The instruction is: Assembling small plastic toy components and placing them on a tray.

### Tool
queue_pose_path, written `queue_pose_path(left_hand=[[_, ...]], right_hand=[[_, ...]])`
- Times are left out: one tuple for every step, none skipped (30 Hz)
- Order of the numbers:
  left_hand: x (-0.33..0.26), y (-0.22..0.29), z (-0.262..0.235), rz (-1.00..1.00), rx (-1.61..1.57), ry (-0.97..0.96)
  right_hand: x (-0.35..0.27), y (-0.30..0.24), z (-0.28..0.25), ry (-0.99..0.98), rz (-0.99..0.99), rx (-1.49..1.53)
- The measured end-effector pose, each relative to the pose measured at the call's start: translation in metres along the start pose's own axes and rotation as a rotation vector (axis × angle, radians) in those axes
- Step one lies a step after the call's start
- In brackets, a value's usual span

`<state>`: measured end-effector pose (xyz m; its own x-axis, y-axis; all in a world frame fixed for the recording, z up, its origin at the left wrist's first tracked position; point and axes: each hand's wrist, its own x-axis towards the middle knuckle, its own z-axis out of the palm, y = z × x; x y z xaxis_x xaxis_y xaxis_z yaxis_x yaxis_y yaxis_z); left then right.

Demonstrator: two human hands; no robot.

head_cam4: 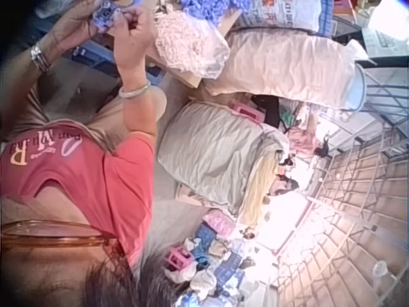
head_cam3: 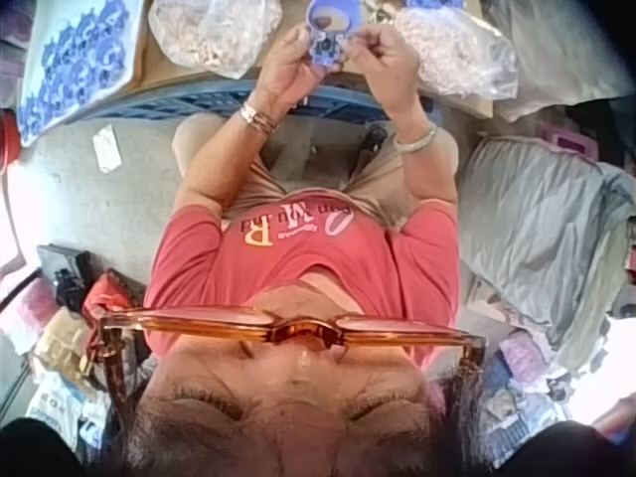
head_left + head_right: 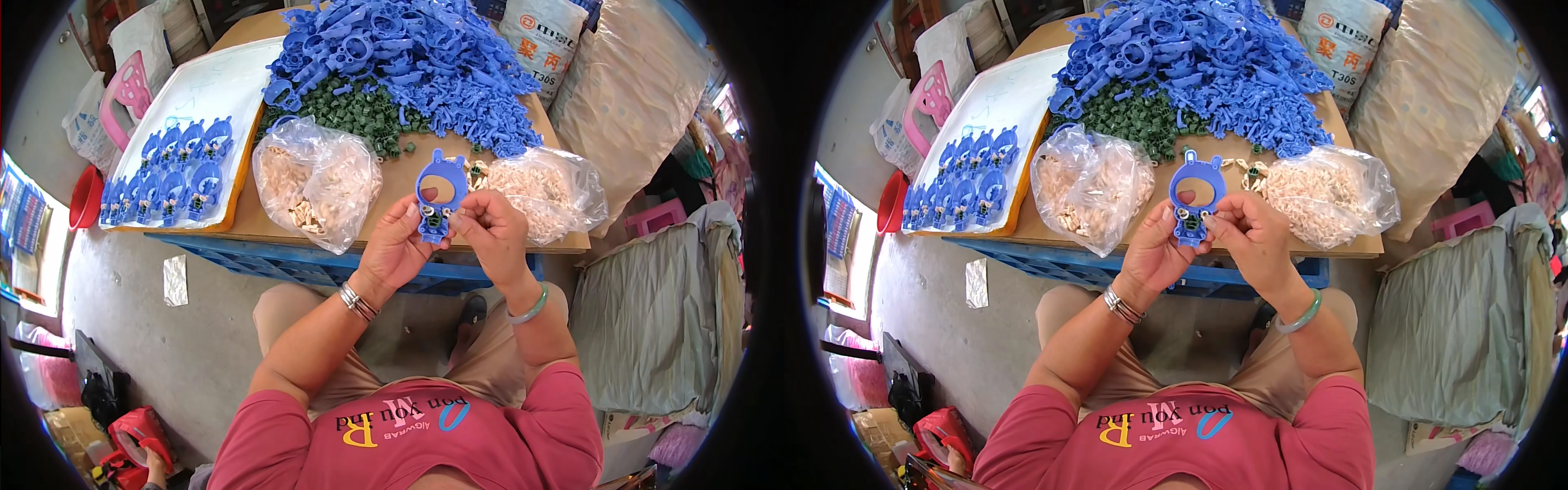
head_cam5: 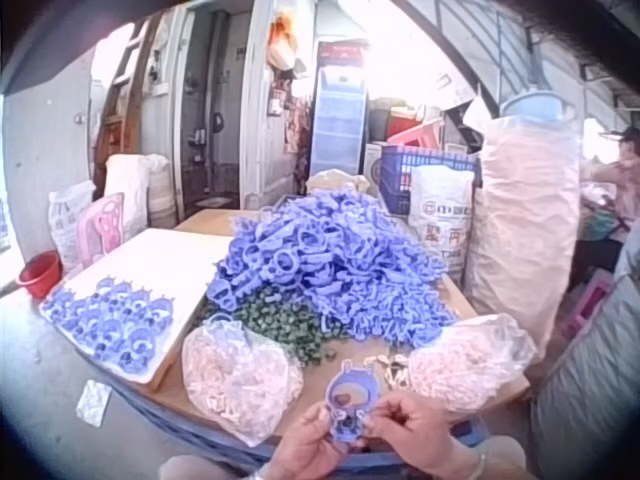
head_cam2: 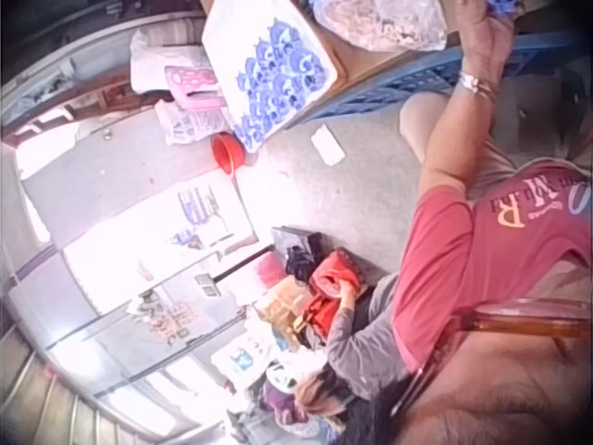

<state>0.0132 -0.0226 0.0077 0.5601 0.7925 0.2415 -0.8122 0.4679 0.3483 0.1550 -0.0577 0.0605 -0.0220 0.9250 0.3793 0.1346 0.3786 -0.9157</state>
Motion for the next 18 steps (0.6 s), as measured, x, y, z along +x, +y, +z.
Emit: queue_pose_path(left_hand=[[0.000, 0.000, -0.001, 0.001, 0.000, 0.000], [0.000, -0.001, -0.001, 0.011, -0.006, -0.002], [-0.001, -0.001, -0.001, 0.020, -0.013, -0.005], [-0.001, -0.001, 0.000, 0.020, -0.012, -0.005], [-0.001, -0.001, 0.002, 0.023, -0.018, 0.005], [-0.001, -0.001, 0.003, 0.026, -0.023, 0.017], [-0.001, -0.001, 0.004, 0.026, -0.022, 0.017], [-0.002, 0.000, 0.005, 0.028, -0.023, 0.011], [-0.002, 0.000, 0.005, 0.030, -0.024, 0.004], [-0.002, 0.000, 0.004, 0.030, -0.023, 0.004], [-0.001, 0.000, 0.002, 0.030, -0.020, -0.020], [-0.001, -0.001, 0.001, 0.029, -0.018, -0.043], [-0.001, 0.000, 0.001, 0.027, -0.018, -0.044], [-0.002, 0.000, 0.001, 0.035, -0.009, -0.026], [-0.002, -0.001, 0.001, 0.042, 0.000, -0.008], [-0.001, -0.001, 0.001, 0.039, 0.001, -0.008], [-0.001, -0.002, 0.001, 0.045, 0.001, -0.009], [-0.002, -0.002, 0.001, 0.055, 0.002, -0.009]], right_hand=[[0.000, 0.001, 0.001, 0.020, -0.015, 0.031], [0.000, 0.002, 0.001, 0.041, -0.030, 0.062], [0.000, 0.005, 0.000, 0.041, -0.031, 0.062], [0.000, 0.008, -0.002, 0.044, -0.038, 0.026], [0.000, 0.010, -0.003, 0.047, -0.046, -0.010], [0.001, 0.009, -0.003, 0.047, -0.046, -0.009], [0.002, 0.007, -0.001, 0.052, -0.023, 0.015], [0.002, 0.005, 0.000, 0.058, 0.000, 0.039], [0.002, 0.004, 0.001, 0.059, -0.001, 0.039], [0.003, 0.002, 0.001, 0.047, 0.061, 0.129], [0.003, 0.001, 0.002, 0.035, 0.124, 0.219], [0.003, -0.001, 0.003, 0.037, 0.123, 0.219], [0.003, -0.004, 0.004, 0.029, 0.118, 0.229], [0.003, -0.005, 0.005, 0.021, 0.113, 0.240], [0.003, -0.005, 0.004, 0.024, 0.113, 0.241], [0.003, -0.004, 0.003, 0.008, 0.103, 0.227], [0.003, -0.004, 0.002, -0.008, 0.093, 0.212], [0.003, -0.006, 0.001, -0.008, 0.093, 0.214]])
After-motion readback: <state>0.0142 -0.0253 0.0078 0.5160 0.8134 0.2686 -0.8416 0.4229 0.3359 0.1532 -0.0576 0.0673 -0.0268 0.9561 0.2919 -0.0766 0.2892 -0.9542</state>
